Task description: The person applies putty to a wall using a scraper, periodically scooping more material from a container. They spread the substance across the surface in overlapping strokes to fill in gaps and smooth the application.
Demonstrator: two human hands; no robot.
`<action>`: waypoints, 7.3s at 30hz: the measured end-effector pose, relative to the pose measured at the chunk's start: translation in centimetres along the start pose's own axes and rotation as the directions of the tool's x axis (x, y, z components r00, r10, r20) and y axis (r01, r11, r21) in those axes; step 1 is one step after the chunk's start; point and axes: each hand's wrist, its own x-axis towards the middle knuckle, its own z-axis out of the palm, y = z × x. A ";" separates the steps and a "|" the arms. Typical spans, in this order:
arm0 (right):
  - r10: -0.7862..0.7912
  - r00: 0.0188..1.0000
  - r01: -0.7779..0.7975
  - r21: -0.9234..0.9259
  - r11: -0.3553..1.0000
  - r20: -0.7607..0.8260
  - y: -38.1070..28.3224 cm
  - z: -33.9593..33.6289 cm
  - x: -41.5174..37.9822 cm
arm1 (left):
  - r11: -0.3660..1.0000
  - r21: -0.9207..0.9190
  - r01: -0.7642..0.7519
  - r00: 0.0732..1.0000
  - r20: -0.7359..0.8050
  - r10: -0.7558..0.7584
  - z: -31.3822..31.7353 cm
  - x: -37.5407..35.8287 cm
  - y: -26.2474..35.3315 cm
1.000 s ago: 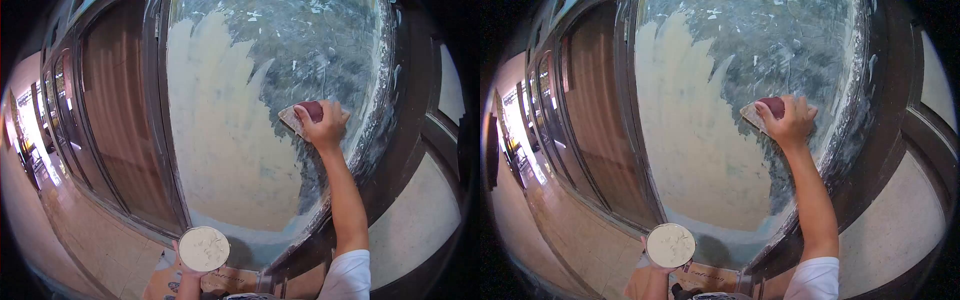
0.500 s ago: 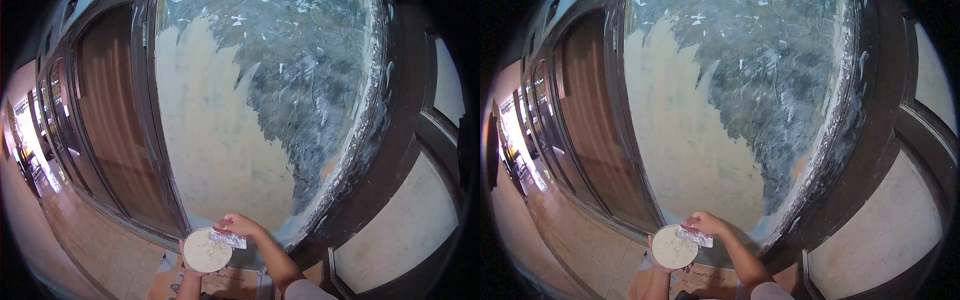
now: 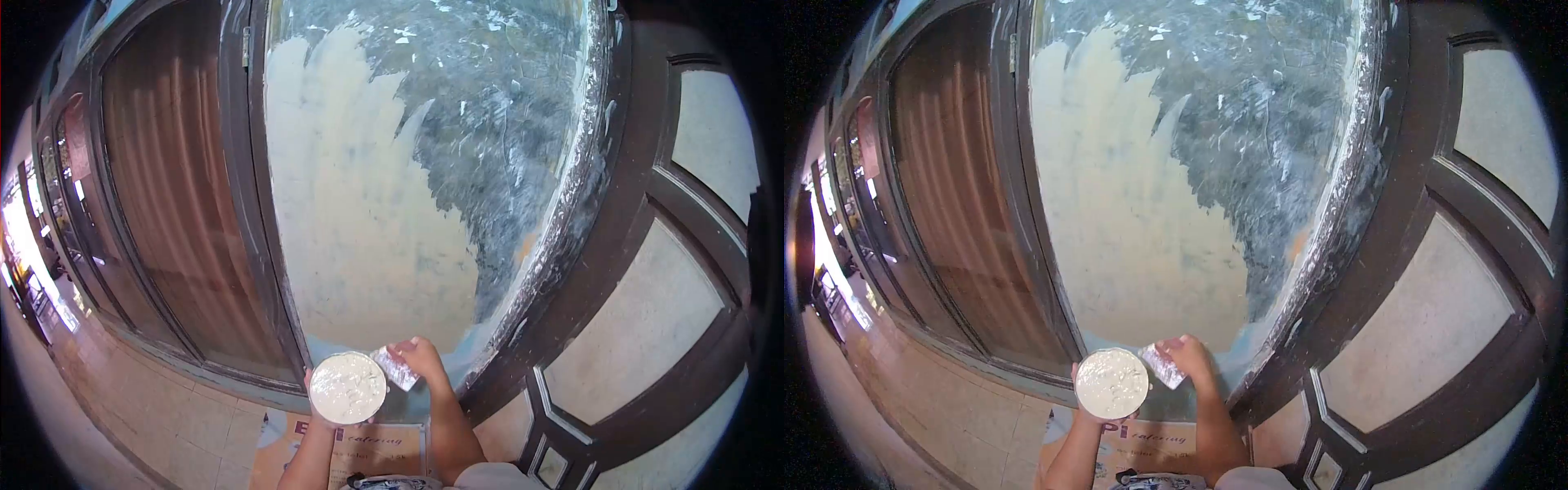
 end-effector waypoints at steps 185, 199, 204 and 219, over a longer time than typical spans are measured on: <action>-0.576 0.788 0.461 -0.412 0.786 -0.217 -3.4 23.5 5.3 | 0.540 0.413 -0.733 0.296 -0.521 0.801 3.1 -34.0 1.1; -0.591 0.728 0.504 -0.314 0.805 -0.347 -1.6 23.1 3.7 | 0.562 0.434 -0.704 0.377 -0.441 0.814 4.3 -32.5 1.0; -0.634 0.745 0.525 -0.404 0.749 -0.207 0.3 25.1 4.4 | 0.599 0.405 -0.691 0.431 -0.434 0.791 2.9 -32.3 1.7; -0.581 0.744 0.511 -0.278 0.813 -0.330 -3.3 22.4 4.4 | 0.597 0.387 -0.703 0.417 -0.456 0.786 1.7 -34.5 1.1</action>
